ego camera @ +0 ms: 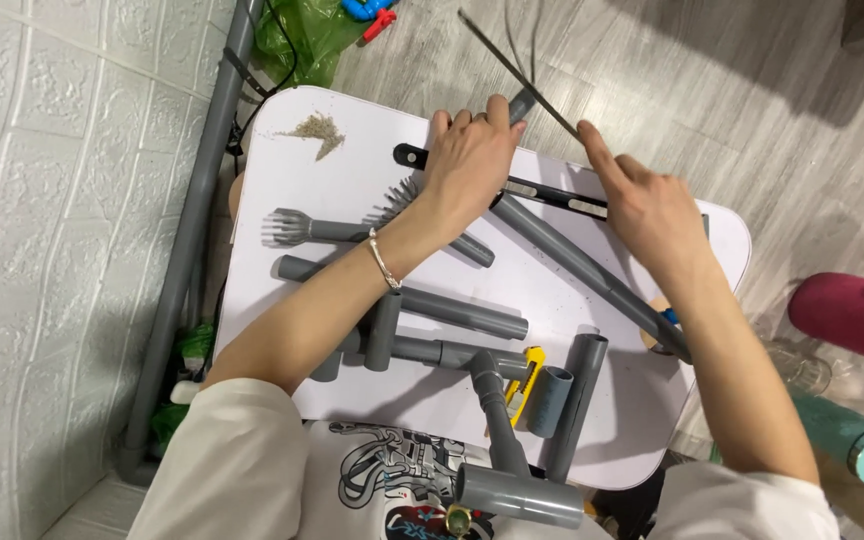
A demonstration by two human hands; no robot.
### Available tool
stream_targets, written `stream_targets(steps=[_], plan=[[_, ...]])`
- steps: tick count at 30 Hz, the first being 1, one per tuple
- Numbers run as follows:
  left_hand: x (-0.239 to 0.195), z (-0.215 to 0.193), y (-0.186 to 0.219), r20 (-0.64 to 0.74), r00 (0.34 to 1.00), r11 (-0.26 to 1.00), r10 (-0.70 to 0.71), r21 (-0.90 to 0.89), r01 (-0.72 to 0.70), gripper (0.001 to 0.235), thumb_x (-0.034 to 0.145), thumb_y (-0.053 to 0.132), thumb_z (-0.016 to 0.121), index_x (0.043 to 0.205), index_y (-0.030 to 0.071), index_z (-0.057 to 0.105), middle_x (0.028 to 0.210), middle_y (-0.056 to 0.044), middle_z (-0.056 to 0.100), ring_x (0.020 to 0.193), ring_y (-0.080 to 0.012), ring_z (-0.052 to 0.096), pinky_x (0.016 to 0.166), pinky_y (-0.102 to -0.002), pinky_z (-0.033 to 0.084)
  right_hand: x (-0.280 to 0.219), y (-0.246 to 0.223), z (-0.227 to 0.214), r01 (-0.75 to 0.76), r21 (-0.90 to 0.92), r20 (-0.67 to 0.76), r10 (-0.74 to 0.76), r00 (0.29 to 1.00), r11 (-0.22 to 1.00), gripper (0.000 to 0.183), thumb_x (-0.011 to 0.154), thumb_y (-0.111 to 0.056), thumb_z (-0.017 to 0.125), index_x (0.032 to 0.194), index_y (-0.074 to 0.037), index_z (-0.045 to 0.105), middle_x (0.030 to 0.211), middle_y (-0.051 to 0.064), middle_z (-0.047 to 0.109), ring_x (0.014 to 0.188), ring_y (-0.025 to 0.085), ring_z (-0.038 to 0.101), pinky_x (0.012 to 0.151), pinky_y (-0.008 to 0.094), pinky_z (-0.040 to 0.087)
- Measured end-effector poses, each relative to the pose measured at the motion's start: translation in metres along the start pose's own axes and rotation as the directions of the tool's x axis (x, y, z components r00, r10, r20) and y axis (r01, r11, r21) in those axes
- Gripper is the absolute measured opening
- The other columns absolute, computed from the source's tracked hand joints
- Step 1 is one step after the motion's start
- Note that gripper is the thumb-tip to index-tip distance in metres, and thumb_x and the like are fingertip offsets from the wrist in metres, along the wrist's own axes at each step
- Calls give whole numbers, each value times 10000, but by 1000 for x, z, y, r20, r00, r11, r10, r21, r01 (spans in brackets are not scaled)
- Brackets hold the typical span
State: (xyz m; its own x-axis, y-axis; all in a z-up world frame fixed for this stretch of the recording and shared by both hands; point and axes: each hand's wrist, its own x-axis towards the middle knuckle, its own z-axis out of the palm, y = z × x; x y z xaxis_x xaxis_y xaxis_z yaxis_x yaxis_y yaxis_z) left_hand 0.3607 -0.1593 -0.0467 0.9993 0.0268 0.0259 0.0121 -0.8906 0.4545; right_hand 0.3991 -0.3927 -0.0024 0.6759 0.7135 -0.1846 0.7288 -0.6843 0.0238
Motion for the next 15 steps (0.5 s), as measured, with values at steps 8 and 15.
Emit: stream_targets(steps=[8,15], plan=[[0,4,-3,-3,1000,1000,-19,-22,19,278,1085,276,540,966,29,583,578,-105,694,577,-281,627,837,-434,420,27,-10,14,51,-78,-146,-62,987,996,847,941,-48,676,1716,-124,342,769,10,645,489,137,585,449,295,522],[0,8,-7,-22,999,996,-26,-90,23,261,1085,255,540,998,13,583,562,-79,702,525,-274,610,827,-418,400,11,-2,4,50,-51,-114,-56,992,997,871,889,-3,654,1710,-135,392,800,26,664,488,156,593,469,308,532]])
